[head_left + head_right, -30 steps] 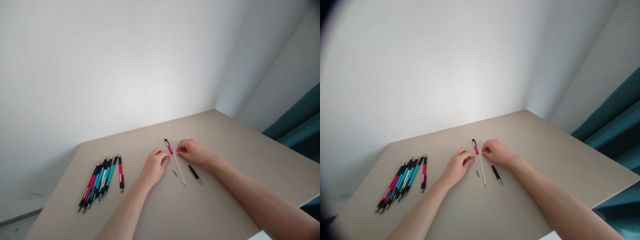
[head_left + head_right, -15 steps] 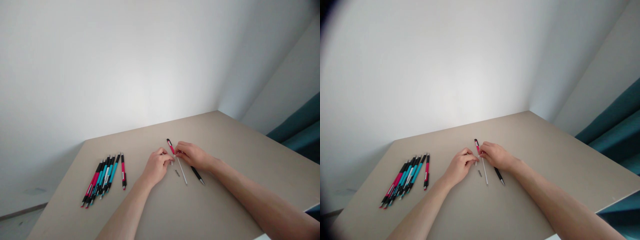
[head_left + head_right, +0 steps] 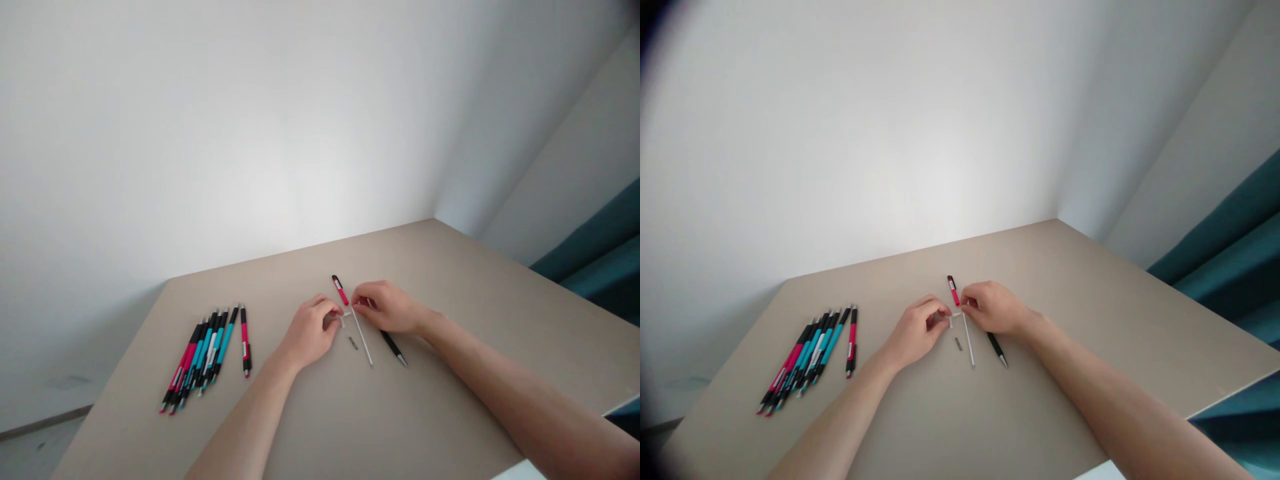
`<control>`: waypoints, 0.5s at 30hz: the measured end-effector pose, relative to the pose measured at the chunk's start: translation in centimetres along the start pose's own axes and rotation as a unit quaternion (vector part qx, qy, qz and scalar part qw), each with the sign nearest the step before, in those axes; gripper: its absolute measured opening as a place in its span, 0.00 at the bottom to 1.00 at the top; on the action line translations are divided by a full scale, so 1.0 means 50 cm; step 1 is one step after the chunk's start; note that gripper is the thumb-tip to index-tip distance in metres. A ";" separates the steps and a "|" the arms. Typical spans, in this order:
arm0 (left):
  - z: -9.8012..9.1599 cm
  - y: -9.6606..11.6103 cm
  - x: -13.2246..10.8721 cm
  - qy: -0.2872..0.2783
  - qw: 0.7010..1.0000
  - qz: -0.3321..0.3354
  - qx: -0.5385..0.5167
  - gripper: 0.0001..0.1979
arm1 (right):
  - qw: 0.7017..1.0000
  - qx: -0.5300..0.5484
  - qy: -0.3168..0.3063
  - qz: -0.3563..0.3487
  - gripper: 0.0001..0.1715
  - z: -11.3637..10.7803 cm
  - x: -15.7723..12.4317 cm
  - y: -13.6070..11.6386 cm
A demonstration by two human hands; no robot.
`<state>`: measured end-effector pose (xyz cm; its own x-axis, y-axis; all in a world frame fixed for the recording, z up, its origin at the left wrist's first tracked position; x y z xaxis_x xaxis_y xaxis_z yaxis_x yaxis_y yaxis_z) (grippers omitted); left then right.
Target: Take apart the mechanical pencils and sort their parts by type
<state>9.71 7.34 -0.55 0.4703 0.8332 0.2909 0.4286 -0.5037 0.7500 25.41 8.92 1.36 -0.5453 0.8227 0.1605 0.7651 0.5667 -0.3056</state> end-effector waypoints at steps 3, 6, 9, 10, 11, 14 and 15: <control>-0.006 0.011 -0.007 -0.037 0.999 0.018 -0.019 0.04 | 0.994 0.000 -0.085 0.069 0.11 -0.015 -0.023 0.021; -0.010 0.016 -0.010 -0.066 0.997 0.021 -0.025 0.06 | 0.980 0.004 -0.183 0.082 0.15 -0.013 -0.050 0.025; -0.010 0.014 -0.010 -0.073 0.997 0.013 -0.012 0.10 | 0.973 -0.006 -0.213 0.093 0.12 -0.007 -0.061 0.016; -0.009 0.014 -0.009 -0.072 0.997 0.013 -0.008 0.10 | 0.973 -0.013 -0.211 0.096 0.11 -0.005 -0.060 0.012; -0.009 0.013 -0.009 -0.071 0.997 0.012 -0.008 0.10 | 0.974 -0.019 -0.205 0.097 0.11 -0.003 -0.058 0.008; -0.006 0.006 -0.009 -0.067 0.997 0.002 -0.022 0.10 | 0.978 -0.027 -0.186 0.093 0.11 0.002 -0.049 -0.001; -0.005 0.003 -0.009 -0.062 0.998 -0.003 -0.030 0.09 | 0.979 -0.030 -0.178 0.091 0.12 0.004 -0.047 -0.002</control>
<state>9.35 6.96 -0.42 0.5606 0.8002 0.2131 0.3874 -0.4809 0.7866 26.54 6.91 0.84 -0.4749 0.8487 -0.2327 0.8736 0.4230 -0.2405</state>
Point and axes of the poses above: each hand's wrist, its own x-axis towards the middle knuckle, its own z-axis out of the palm, y = z × x, the point moved 5 cm from there along x, towards the middle knuckle, and after that the axes turned 10 degrees about -x, right-handed, at the moved point
